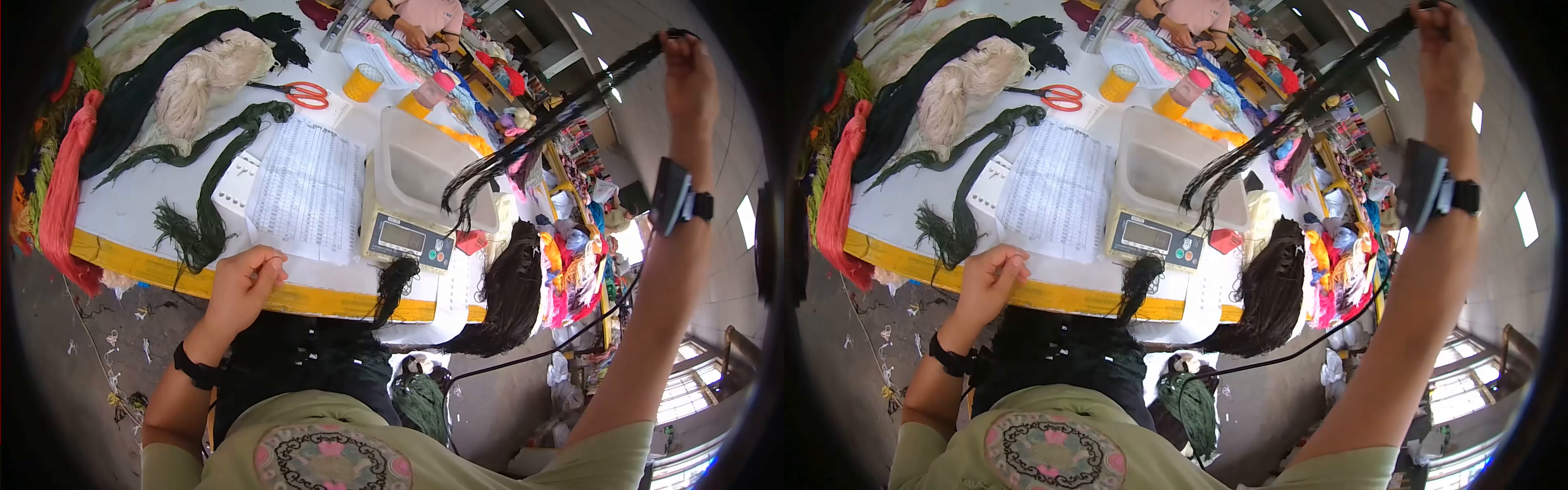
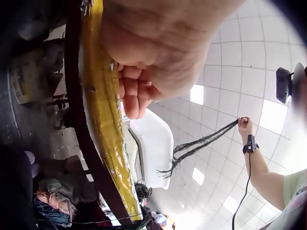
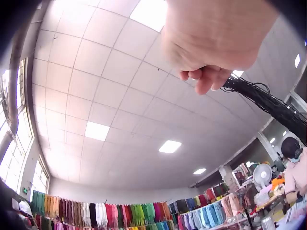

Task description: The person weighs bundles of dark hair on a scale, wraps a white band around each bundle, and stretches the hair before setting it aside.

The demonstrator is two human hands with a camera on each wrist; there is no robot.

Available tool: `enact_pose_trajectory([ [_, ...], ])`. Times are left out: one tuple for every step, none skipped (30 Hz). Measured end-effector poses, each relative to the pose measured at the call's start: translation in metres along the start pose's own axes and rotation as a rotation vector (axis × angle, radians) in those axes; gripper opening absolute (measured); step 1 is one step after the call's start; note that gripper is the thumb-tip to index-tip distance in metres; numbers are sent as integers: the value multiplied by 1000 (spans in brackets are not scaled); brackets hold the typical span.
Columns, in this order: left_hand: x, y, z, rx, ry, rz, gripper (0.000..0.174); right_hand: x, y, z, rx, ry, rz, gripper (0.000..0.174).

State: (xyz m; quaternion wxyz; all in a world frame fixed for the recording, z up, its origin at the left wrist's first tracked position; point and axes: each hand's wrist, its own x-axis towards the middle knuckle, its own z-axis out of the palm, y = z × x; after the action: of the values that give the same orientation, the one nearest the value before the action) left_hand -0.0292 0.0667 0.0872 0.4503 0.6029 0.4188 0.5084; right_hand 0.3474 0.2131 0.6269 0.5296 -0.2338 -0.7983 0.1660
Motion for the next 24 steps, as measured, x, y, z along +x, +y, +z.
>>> enact_pose_trajectory([
  [0, 0, 0, 8, 5, 17, 15, -7, 16, -9, 161, -240, 92, 22],
  [0, 0, 0, 17, 12, 36, 15, -43, 28, 41, -27, -36, 161, 19],
  [0, 0, 2, 14, 15, 31, 15, -85, 40, 94, -214, 167, 227, 16],
  [0, 0, 3, -17, 9, 18, 16, -110, 67, 84, -420, -68, 326, 18],
  [-1, 0, 1, -39, 13, 5, 17, -150, 77, 104, -532, -215, 367, 17],
  [-2, -3, 0, 6, 12, 13, 16, -190, 86, 126, -642, -368, 389, 17],
  [-3, -4, -1, 27, 42, 6, 16, -233, 111, 126, -657, -392, 469, 16],
  [-3, -5, 0, 1, 27, 24, 16, -264, 101, 148, -920, -427, 532, 13],
  [-3, -4, -1, -26, 4, 44, 16, -293, 99, 159, -1069, -487, 336, 10],
  [-4, -1, -3, -9, 9, 36, 16, -317, 93, 168, -1013, -497, 223, 16],
  [-5, 1, -2, -6, 19, 47, 14, -336, 75, 187, -972, -421, 272, 31],
  [-8, 1, 1, -9, 21, 56, 12, -360, 70, 193, -931, -350, 263, 38],
  [-15, 1, 3, -7, -1, 37, 12, -387, 69, 195, -893, -280, 261, 44],
  [-22, 4, 5, 96, -63, 177, 12, -412, 66, 196, -926, -283, 233, 46],
  [-26, 7, 7, 196, -126, 326, 12, -432, 61, 202, -901, -255, 249, 46],
  [-31, 15, 13, 165, -306, 362, 14, -453, 56, 207, -877, -226, 265, 46],
  [-34, 21, 18, 197, -567, 274, 19, -468, 54, 211, -845, -219, 275, 44],
  [-43, 15, 33, 215, -622, 285, 25, -482, 54, 215, -804, -180, 331, 41],
  [-53, 1, 50, 235, -676, 298, 31, -492, 54, 219, -763, -138, 382, 38],
  [-58, -18, 68, 243, -686, 303, 31, -493, 56, 220, -761, -124, 382, 40],
  [-60, -40, 85, 348, -657, 416, 37, -493, 56, 222, -761, -109, 380, 40],
  [-59, -55, 98, 461, -614, 530, 44, -487, 58, 226, -701, -38, 422, 39],
  [-50, -58, 109, 287, -786, 331, 46, -476, 70, 232, -614, 30, 438, 39],
  [-39, -56, 122, 103, -939, 124, 49, -484, 79, 231, -551, 94, 414, 37],
])
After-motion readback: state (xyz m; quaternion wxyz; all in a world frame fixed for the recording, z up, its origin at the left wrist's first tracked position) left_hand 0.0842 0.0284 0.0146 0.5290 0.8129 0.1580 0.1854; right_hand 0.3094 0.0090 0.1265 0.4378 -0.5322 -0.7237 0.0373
